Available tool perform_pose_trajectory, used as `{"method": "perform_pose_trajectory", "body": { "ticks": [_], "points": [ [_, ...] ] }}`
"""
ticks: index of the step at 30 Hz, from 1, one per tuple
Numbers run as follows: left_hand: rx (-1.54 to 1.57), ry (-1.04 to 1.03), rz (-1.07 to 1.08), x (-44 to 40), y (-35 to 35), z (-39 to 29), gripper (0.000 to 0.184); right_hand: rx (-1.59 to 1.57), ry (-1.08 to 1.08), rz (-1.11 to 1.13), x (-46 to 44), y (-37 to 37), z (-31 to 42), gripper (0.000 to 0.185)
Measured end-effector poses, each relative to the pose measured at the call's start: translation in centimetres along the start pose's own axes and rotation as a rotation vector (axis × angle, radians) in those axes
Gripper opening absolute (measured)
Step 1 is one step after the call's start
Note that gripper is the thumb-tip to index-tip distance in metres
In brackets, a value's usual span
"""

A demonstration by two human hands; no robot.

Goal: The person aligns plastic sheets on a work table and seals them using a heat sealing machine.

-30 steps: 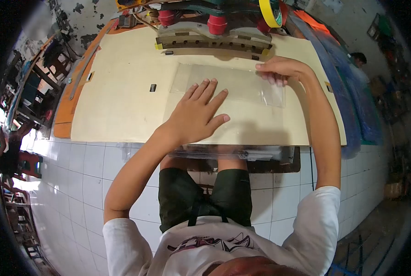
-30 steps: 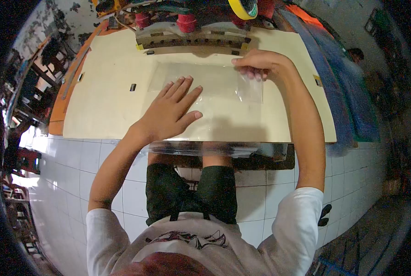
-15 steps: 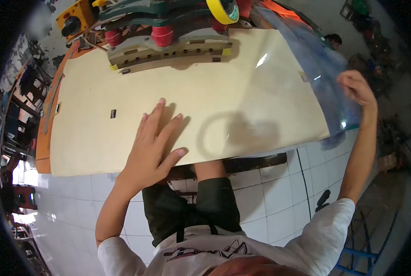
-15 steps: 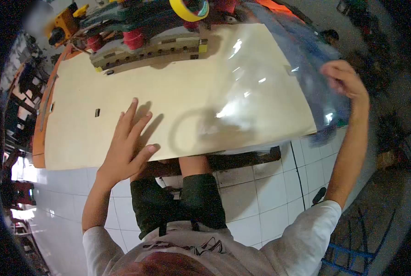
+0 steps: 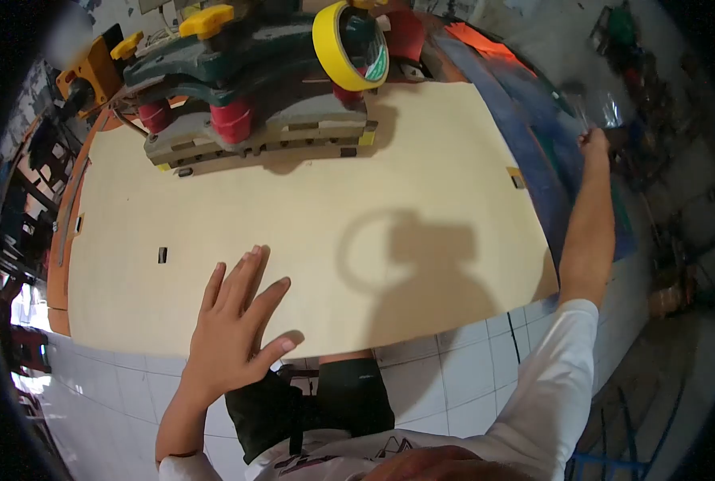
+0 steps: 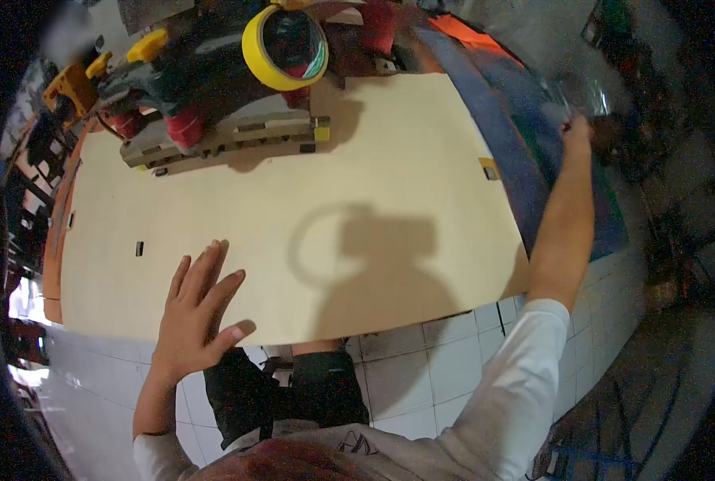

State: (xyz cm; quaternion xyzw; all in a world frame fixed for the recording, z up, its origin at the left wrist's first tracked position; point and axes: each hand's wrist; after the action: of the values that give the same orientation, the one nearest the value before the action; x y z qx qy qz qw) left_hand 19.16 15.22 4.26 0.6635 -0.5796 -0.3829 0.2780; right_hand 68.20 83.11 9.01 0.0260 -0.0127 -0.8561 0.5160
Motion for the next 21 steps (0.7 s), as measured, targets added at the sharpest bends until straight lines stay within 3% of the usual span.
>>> {"method": "perform_pose_trajectory", "body": {
  "ticks": [2, 4, 8, 10, 12, 14, 15, 16, 18, 21],
  "points": [
    [0.007, 0.01, -0.012, -0.2, 0.0, 0.1, 0.065, 0.019, -0.089, -0.03, 3.5, -2.5, 0.9, 0.01],
    [0.044, 0.029, 0.009, -0.4, 0.3, 0.0, 0.065, -0.002, -0.044, 0.281, 1.1, -3.7, -1.7, 0.013],
    [0.051, 0.024, -0.013, -0.5, 0.2, 0.1, 0.064, -0.262, -0.225, 0.27, -1.1, -4.4, -3.7, 0.016],
    [0.04, 0.023, 0.004, -0.4, 0.3, 0.2, 0.066, -0.085, 0.022, 0.363, 0.8, -2.2, -4.4, 0.018],
    [0.024, 0.031, 0.015, -0.2, 0.4, 0.2, 0.067, 0.232, 0.179, 0.326, 1.4, 0.5, -3.4, 0.016],
    [0.049, -0.005, -0.015, 0.0, 0.3, 0.4, 0.068, 0.913, 0.353, 0.217, -1.0, 4.6, -2.8, 0.031],
    [0.05, -0.013, -0.025, 0.1, 0.1, 0.6, 0.069, 1.367, 0.662, -0.029, 2.2, 6.3, -2.0, 0.053],
    [0.049, 0.006, -0.028, 0.3, 0.1, 0.6, 0.069, 1.538, 0.499, 0.043, 7.5, 7.9, 0.2, 0.065],
    [0.04, -0.037, -0.052, 0.5, 0.2, 0.6, 0.067, 2.023, 0.307, 0.076, 8.2, 11.5, 0.4, 0.072],
    [0.03, -0.067, -0.088, 0.9, 0.0, 1.2, 0.064, 2.219, 0.186, 0.287, 9.6, 17.3, -0.7, 0.081]
  ]
}}
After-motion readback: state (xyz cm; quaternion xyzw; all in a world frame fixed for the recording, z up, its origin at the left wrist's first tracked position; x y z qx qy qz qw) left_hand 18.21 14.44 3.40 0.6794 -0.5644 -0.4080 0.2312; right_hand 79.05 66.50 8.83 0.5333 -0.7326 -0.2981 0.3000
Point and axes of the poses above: each hand's wrist, its own x-axis away from the middle knuckle, its own y-axis out of the back of the hand, z = x × y, and after that the axes turned 15 degrees about x, right-handed
